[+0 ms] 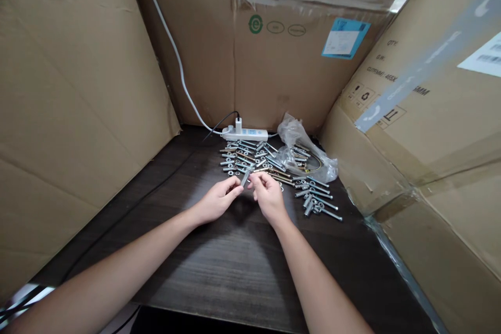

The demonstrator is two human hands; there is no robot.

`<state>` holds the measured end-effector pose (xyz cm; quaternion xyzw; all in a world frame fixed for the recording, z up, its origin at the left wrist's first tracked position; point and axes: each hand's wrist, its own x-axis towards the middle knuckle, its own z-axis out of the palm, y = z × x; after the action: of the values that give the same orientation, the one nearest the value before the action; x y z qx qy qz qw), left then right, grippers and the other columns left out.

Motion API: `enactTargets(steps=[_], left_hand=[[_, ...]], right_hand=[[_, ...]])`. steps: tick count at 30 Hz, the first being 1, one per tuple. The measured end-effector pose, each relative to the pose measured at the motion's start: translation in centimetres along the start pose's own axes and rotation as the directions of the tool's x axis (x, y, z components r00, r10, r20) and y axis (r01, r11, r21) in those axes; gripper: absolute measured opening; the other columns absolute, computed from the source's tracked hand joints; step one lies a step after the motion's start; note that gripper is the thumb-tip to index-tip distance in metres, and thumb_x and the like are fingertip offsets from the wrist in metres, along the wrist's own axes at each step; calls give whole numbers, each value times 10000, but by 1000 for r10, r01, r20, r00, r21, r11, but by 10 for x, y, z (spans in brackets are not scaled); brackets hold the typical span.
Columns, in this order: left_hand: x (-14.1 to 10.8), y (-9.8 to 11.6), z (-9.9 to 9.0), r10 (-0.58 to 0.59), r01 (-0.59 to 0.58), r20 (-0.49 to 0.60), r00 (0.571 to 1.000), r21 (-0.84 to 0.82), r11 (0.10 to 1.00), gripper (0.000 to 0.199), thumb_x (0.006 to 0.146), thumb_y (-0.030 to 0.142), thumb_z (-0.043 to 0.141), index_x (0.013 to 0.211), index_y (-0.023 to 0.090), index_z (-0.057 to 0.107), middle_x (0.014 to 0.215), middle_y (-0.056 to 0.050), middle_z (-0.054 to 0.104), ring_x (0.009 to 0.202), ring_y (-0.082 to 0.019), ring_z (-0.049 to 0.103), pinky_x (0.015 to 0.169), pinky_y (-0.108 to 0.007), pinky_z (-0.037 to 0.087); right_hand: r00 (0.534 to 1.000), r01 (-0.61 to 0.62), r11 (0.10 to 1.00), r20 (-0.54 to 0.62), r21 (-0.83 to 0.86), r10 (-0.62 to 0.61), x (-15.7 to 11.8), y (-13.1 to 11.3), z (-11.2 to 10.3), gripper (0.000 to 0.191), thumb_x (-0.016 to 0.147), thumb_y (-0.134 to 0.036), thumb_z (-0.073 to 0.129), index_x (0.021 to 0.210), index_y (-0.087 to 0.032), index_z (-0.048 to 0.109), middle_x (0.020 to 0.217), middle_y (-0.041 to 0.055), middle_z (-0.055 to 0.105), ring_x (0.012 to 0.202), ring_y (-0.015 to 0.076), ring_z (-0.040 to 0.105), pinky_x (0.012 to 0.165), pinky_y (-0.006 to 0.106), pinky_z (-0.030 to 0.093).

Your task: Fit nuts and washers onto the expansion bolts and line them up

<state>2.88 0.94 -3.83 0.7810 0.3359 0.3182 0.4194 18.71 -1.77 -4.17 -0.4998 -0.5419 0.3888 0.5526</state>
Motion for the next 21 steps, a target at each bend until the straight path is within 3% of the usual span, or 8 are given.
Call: enactTargets(steps=[3, 8, 12, 13, 15, 17, 19, 21], left_hand=[[0, -1, -1, 12, -12, -43, 999, 13, 1000, 241, 912, 336, 412, 749, 165, 460, 679, 39, 471, 618, -102, 410, 579, -217, 334], [0, -3, 0, 60, -60, -1, 998, 27, 998, 191, 912, 306, 430, 850, 161, 539, 812, -7, 599, 721, -132, 525, 660, -228, 409], [-1, -3, 0, 34, -35, 21, 999, 68, 997, 205, 916, 320, 420, 919, 170, 559, 876, -16, 622, 781, -145, 552, 712, -240, 424], [-2, -3, -1, 16, -17, 19, 1000, 87, 996, 218, 919, 329, 408, 901, 173, 558, 846, -8, 614, 757, -141, 544, 694, -238, 419], [-2, -2, -3, -14, 12, 17, 1000, 119, 993, 238, 920, 332, 386, 855, 175, 554, 790, 5, 594, 720, -135, 527, 667, -235, 409], [-2, -2, -5, -26, 22, 23, 999, 134, 991, 242, 912, 314, 381, 813, 175, 553, 777, 7, 588, 722, -135, 524, 665, -234, 405], [-2, -1, -6, -25, 19, 38, 999, 144, 989, 230, 898, 287, 390, 777, 176, 551, 778, 7, 591, 733, -136, 527, 664, -231, 403], [-1, -1, -7, -16, 9, 49, 999, 146, 989, 219, 886, 262, 395, 754, 177, 547, 780, 9, 595, 745, -135, 530, 665, -227, 401]], right_hand=[[998, 29, 998, 49, -52, -27, -4, 0, 7, 268, 793, -437, 593, 840, -173, 607, 730, 7, 604, 494, 88, 476, 443, 211, 384], [1000, 26, 996, -8, -85, -27, -9, -4, 19, 273, 800, -404, 579, 907, -160, 637, 830, 47, 651, 621, 136, 574, 542, 245, 466], [987, 157, 934, 32, -320, -155, 3, -15, -1, 246, 833, -368, 541, 900, -162, 658, 892, 66, 679, 779, 183, 618, 705, 294, 492], [979, 194, 886, 29, -421, -201, 10, -17, -15, 241, 834, -360, 536, 906, -167, 660, 904, 67, 682, 785, 186, 618, 715, 297, 488], [972, 195, 702, 39, -685, -233, 27, -17, -50, 225, 809, -341, 560, 918, -178, 672, 918, 69, 686, 787, 196, 618, 747, 313, 472], [987, 62, 454, -13, -889, -161, 45, -13, -90, 224, 805, -320, 548, 941, -203, 682, 967, 73, 684, 846, 228, 617, 752, 334, 456], [990, -100, 239, -121, -966, -74, 60, -4, -124, 257, 809, -320, 529, 981, -209, 685, 994, 92, 681, 879, 259, 616, 726, 343, 446], [984, -168, 151, -174, -974, -27, 70, 5, -145, 279, 807, -316, 521, 998, -201, 689, 995, 109, 680, 867, 264, 621, 702, 341, 441]])
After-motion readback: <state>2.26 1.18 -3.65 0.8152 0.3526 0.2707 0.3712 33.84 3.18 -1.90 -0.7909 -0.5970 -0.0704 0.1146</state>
